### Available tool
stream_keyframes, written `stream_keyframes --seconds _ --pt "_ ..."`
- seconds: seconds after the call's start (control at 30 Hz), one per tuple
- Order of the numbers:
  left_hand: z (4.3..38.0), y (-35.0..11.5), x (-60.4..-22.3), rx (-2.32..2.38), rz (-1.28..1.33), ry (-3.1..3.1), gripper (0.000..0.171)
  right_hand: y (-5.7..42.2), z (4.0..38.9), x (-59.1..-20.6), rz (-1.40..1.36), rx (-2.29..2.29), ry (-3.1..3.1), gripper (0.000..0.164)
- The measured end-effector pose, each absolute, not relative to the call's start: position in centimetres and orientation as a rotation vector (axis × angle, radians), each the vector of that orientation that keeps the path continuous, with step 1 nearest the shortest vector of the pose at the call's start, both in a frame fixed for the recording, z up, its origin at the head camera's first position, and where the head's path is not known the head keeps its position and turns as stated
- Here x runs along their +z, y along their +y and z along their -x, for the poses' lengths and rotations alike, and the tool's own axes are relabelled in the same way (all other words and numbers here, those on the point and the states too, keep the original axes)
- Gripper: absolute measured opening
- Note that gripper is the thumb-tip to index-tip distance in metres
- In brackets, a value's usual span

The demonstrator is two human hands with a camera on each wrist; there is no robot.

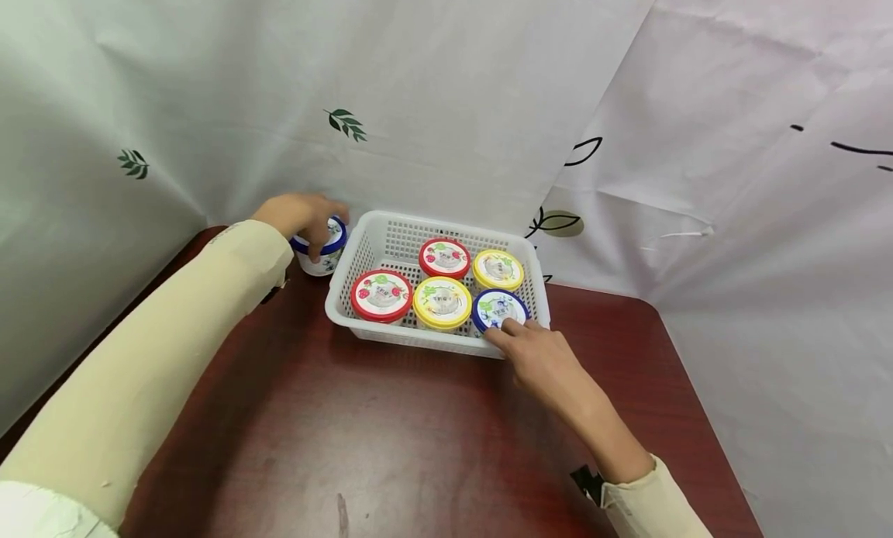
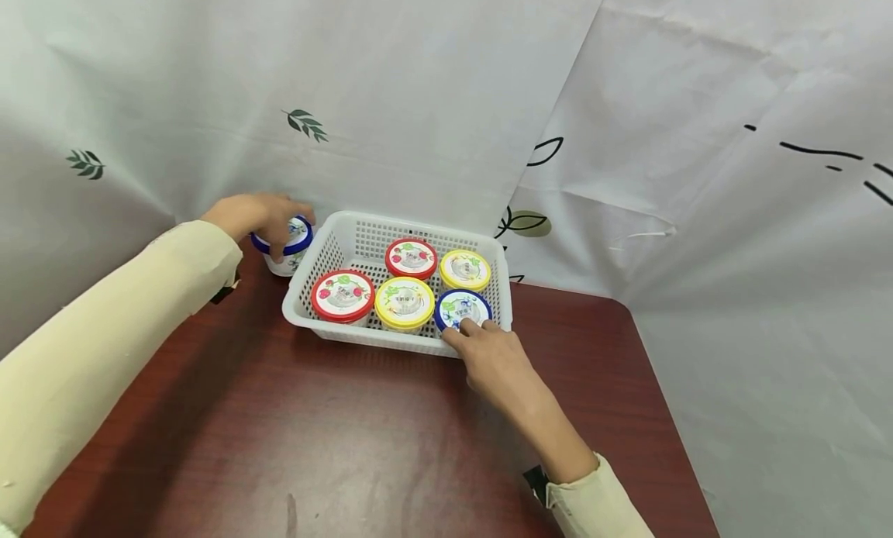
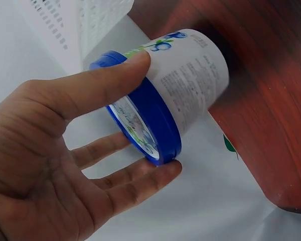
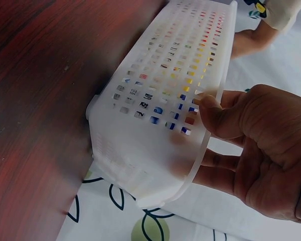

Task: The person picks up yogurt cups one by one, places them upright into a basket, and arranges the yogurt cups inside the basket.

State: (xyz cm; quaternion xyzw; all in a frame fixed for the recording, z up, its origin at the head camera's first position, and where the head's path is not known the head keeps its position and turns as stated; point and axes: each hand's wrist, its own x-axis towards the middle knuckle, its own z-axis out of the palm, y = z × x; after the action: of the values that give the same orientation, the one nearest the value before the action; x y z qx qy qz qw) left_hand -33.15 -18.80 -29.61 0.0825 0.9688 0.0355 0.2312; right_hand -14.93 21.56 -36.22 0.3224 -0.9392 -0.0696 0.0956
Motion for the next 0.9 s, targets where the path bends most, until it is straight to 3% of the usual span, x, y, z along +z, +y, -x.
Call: stream_keyframes --seconds 0.9 --pt "31.3 -18.1 -25.7 -0.011 -0.204 2.821 0.091 21.4 15.1 -36.2 -0.954 -0.203 -2.790 0.041"
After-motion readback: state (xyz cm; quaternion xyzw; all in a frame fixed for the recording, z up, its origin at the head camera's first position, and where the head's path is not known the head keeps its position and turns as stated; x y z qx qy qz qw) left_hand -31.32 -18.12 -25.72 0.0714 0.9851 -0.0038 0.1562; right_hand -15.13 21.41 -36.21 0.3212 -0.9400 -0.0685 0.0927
